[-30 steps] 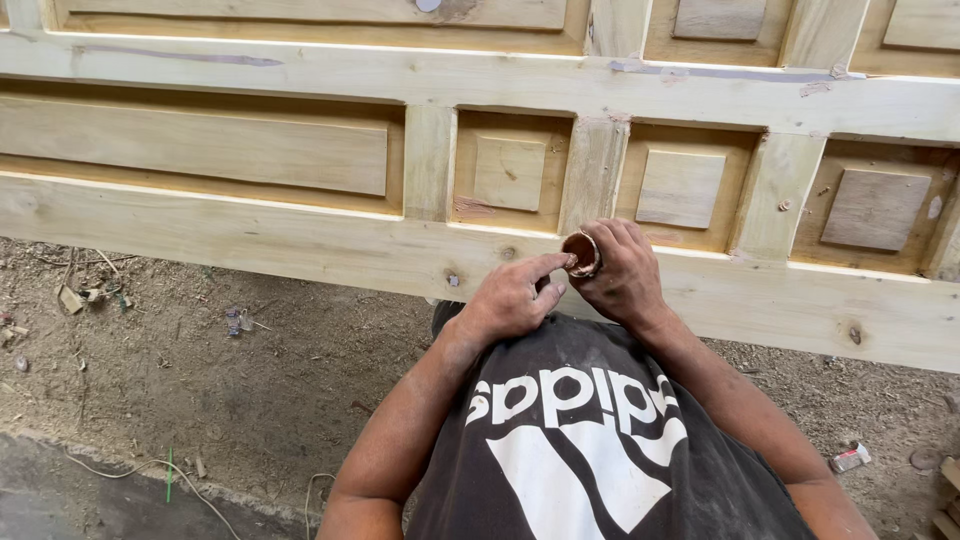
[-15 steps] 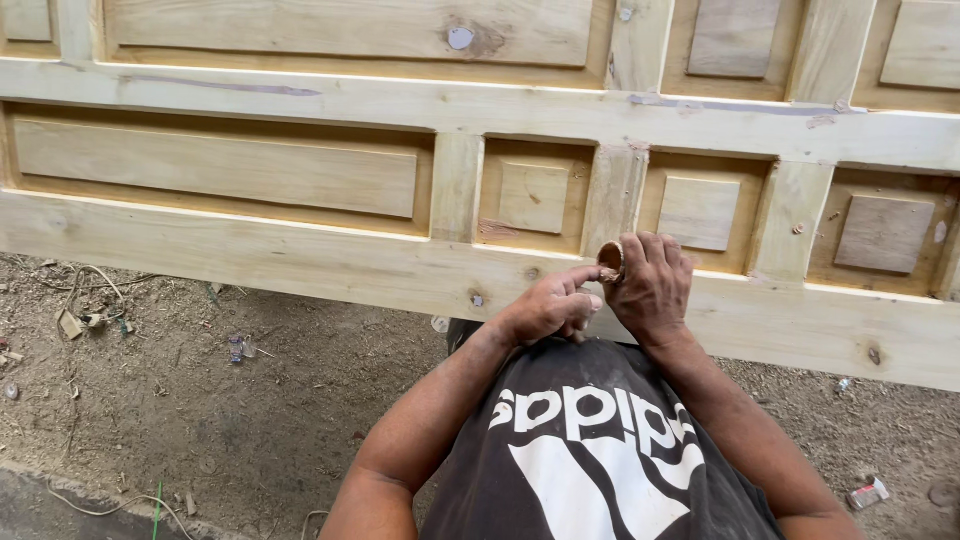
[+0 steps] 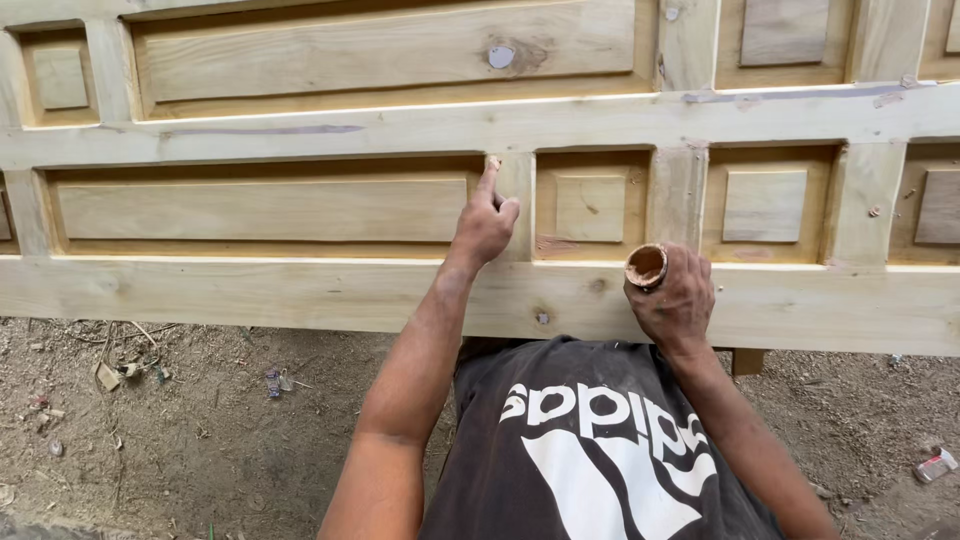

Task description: The person applies wood filler to gaps and joints on a wooden door using a small container and finger. They repeatedly dip into the container and spread the filler across multiple recessed panels and frame edges.

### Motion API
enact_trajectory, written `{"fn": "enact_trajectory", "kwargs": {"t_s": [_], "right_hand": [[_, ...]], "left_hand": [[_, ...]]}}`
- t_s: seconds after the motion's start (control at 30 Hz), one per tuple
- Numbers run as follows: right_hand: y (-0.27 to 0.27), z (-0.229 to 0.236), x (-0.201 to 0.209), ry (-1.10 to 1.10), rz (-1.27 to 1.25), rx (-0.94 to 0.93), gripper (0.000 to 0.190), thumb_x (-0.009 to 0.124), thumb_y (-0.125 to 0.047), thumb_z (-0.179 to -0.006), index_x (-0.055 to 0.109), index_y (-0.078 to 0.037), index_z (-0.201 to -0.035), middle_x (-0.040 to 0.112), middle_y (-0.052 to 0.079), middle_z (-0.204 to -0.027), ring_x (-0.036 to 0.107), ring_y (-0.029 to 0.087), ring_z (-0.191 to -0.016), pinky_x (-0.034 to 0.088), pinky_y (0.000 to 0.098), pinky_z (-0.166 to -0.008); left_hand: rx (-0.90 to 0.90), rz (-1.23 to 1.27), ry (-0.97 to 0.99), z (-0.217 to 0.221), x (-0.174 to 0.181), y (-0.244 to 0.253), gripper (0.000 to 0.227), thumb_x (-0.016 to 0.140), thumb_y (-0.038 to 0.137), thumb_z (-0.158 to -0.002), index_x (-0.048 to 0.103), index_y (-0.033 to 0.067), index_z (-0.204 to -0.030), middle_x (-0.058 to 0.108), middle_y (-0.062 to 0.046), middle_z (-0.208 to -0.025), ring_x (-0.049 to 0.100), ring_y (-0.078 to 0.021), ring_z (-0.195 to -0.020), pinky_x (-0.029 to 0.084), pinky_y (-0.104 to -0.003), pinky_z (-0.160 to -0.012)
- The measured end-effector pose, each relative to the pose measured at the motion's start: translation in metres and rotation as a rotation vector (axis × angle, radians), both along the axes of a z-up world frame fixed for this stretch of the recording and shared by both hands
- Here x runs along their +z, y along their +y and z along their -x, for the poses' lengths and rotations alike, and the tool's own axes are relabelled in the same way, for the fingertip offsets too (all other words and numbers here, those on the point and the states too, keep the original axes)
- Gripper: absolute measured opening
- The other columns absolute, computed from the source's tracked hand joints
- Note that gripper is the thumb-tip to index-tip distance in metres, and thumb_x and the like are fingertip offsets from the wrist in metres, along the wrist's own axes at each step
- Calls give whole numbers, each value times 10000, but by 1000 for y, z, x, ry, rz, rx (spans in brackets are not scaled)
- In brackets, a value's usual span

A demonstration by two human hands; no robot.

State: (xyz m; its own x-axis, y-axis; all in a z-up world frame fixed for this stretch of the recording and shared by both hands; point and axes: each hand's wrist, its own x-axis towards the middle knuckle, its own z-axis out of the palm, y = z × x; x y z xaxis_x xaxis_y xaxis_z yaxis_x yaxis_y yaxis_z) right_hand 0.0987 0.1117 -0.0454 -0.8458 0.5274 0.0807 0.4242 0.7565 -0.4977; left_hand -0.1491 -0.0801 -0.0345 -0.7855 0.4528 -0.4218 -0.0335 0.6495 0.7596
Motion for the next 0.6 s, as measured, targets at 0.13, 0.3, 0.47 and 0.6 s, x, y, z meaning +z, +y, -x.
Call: {"fn": "enact_trajectory", "kwargs": {"t_s": [0.13,0.3,0.47,0.6], "right_hand": [[-23,-2,3,10,17,-38,546,849,-279,-829,571,-31,-1229,652,163,-1096,632,324,-1053,530,475,-943],[-20,-11,11,-26,37,-57,544,850,-277,-827,581,-22,-1225,653,167,-1098,631,333,-1053,533,464,-929],[-3,-19,20,-33,21,-48,518,845,-281,-834,591,-35,-1211,662,157,-1103,636,341,-1060,531,471,-936],[11,-26,22,2,-5,-11,534,837,-276,-832,582,-26,-1228,657,162,-1089,640,337,-1049,526,482,-953]], "left_hand": [[-47,175,-4,16,-4,16,897,550,274,-907,74,43,-1631,684,-85,-838,687,-220,-758,554,-360,-786],[-88,395,-186,11,11,39,956,495,259,-912,-94,61,-1638,678,-133,-848,705,-284,-777,616,-416,-786],[-107,372,-122,-8,14,71,918,499,260,-926,-38,66,-1645,731,-161,-872,721,-288,-790,579,-432,-777],[-126,351,-49,-18,4,79,903,526,271,-926,13,72,-1642,738,-194,-887,695,-280,-789,553,-416,-806]]}}
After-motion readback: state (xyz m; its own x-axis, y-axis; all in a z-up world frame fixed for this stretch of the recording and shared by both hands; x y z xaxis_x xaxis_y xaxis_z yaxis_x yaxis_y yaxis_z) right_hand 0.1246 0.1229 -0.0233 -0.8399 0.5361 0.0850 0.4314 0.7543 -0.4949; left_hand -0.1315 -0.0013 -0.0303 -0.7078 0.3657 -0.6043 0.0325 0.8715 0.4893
